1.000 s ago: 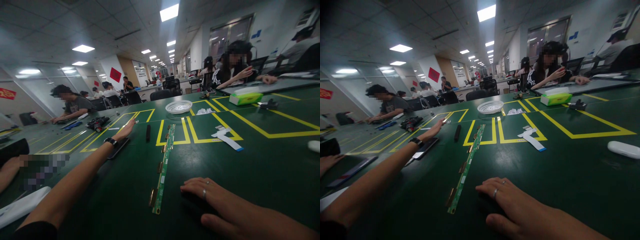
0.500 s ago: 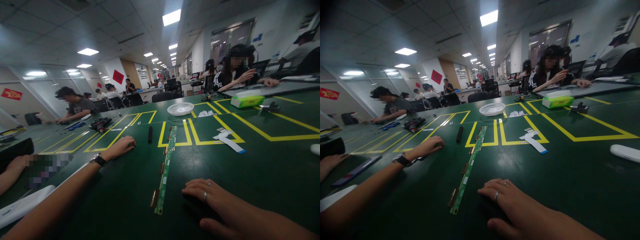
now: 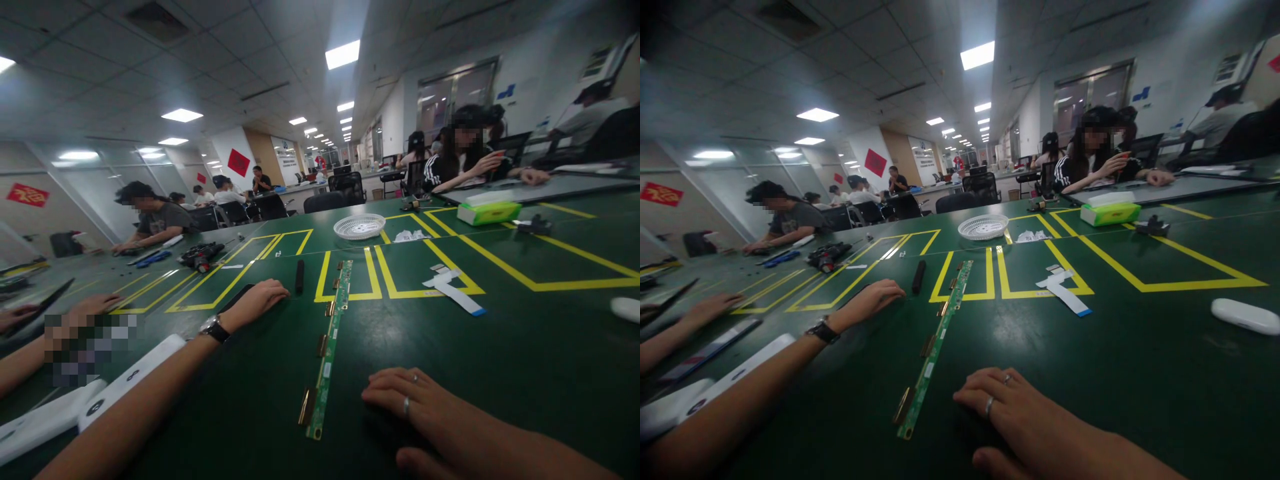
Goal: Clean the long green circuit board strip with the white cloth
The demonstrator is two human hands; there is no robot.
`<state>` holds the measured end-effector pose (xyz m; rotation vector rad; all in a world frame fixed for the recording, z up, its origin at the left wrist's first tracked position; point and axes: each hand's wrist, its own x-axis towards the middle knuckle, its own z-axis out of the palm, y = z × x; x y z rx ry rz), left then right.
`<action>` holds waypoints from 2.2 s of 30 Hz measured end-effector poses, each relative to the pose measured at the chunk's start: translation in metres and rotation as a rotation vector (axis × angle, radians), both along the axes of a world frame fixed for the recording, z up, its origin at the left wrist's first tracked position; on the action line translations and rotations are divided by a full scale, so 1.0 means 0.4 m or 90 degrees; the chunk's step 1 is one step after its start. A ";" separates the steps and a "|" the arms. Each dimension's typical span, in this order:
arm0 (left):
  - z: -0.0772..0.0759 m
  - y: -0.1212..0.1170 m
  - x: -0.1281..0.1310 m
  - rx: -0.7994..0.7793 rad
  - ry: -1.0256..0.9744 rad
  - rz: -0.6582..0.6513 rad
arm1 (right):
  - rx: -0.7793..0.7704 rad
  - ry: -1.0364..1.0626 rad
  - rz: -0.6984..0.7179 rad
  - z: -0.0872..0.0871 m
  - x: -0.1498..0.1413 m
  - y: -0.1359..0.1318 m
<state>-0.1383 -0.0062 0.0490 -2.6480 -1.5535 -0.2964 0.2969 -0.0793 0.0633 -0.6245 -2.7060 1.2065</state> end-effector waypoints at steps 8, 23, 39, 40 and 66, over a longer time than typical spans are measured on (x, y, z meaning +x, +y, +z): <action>-0.028 -0.037 -0.093 0.088 -0.016 0.104 | 0.004 -0.012 0.008 -0.015 -0.004 0.003; -0.086 -0.071 -0.014 -0.013 0.048 0.180 | 0.031 -0.009 0.002 0.007 -0.021 -0.004; -0.110 0.061 0.084 -0.094 -0.003 0.252 | 0.028 -0.010 0.015 0.018 -0.009 -0.008; -0.116 0.057 0.085 -0.101 -0.003 0.255 | 0.027 -0.011 0.014 0.015 -0.009 -0.007; -0.055 -0.310 0.098 -0.199 0.063 0.206 | 0.039 -0.034 0.014 0.026 -0.008 -0.019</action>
